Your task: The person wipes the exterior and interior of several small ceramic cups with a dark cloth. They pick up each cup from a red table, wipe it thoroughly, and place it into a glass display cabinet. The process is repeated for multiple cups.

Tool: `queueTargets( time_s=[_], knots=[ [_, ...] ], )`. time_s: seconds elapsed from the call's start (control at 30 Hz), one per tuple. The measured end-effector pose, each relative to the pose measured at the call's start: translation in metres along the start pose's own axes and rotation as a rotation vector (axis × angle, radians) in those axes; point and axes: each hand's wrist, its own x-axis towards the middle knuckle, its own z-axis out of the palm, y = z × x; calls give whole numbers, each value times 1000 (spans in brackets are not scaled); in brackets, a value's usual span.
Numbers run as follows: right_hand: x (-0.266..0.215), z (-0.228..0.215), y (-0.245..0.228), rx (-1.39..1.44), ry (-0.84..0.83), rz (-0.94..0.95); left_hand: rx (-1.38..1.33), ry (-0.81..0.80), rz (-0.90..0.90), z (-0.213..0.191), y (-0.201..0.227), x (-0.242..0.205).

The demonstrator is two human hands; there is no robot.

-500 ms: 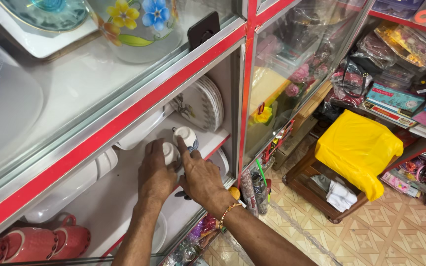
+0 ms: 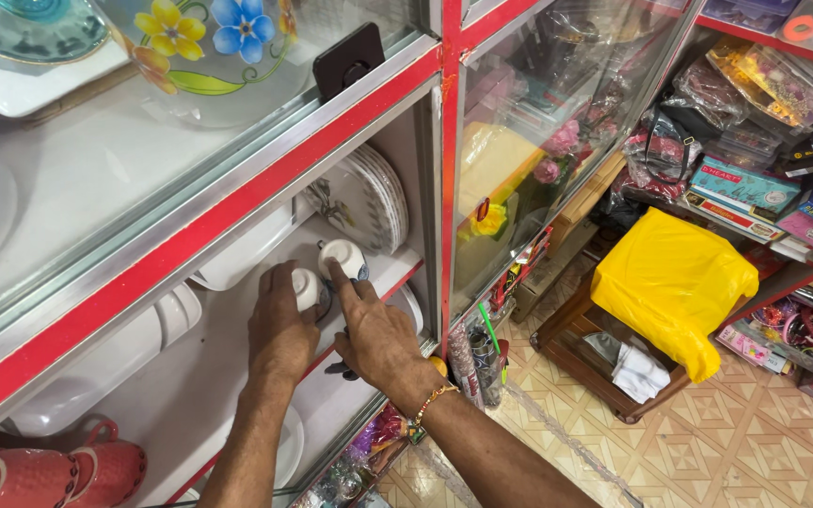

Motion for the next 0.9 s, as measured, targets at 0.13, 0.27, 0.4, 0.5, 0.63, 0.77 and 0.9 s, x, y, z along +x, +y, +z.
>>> queueTargets(
  time_s=[0.13,0.27,0.4,0.5,0.63,0.77,0.9],
  knots=[
    [-1,1,6,-9,27,-38,18,-29,-13,0,-2,0],
    [-1,-2,7,-18,8,-29,32,-19,54,4,-12,1],
    [-21,-10,2,120,152,-123,65,174,210,4,-17,-9],
    [-35,-19,-10,244,258,-124,24,339,244,-10,-9,-39],
    [-51,-29,-34,447,376,-128,-400,153,-118,-34,16,-96],
    [-71,-37,-62,613,250,51,-760,-46,-259,-42,28,-136],
    [-93,-32,-94,773,205,117,-850,229,-7,-62,22,-149]
  ],
)
